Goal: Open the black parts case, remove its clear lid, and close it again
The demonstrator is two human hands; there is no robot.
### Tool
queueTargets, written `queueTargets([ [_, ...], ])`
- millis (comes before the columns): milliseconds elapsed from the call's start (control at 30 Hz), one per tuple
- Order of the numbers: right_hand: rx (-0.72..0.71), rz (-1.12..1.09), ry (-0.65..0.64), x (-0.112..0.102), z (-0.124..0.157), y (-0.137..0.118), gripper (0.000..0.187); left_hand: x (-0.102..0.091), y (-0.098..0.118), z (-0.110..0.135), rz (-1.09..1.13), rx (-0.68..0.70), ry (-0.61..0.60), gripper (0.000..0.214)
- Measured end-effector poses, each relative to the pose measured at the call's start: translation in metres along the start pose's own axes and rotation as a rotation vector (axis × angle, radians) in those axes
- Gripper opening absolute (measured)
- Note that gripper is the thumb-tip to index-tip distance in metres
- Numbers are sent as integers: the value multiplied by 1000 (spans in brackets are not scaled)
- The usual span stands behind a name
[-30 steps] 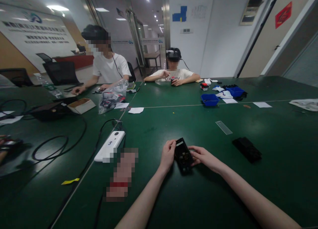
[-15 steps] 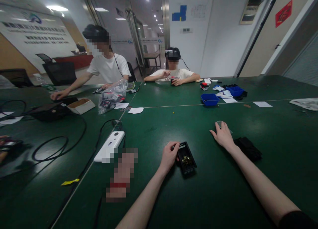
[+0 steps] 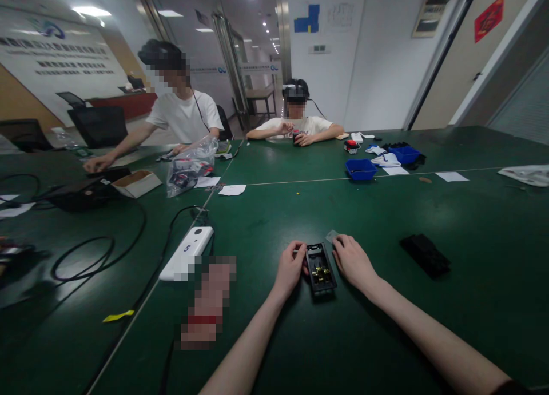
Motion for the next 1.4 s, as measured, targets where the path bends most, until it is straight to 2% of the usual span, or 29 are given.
queueTargets([
  [133,-18,-6,7,0,2,-12,26,0,1,1,-3,-2,7,26],
  [367,-94,4,-118,-7,-7,-10,30,1,0,1,9,0,20,22],
  [500,22,-67,-173,-12,-9,2,42,2,0,1,5,-2,8,21],
  [600,89,-331,-122,-20,-12,11,47,2,1,1,-8,-3,8,22],
  [733,268,-956,-5,-28,-14,20,37,3,0,0,-27,-3,10,22],
  [833,360,-1422,-17,-23,-13,8,32,3,-1,0,-41,6,12,21],
  [933,346,-1694,-78,-17,-9,-14,40,2,-2,-1,-44,20,17,20],
  [1067,311,-1784,-95,-10,-6,-29,42,2,-2,-1,-43,29,17,19],
  [1400,315,-1758,-130,-3,-4,-30,37,2,2,1,-69,38,21,18],
])
Point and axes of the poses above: each hand's wrist, its own z-axis away from the middle knuckle, its own x-axis out of the palm, y = z × x, the point moved 6 cm from there along -z, towards the middle knuckle, and after that the axes turned 3 degrees about -z, right-handed, at the moved point
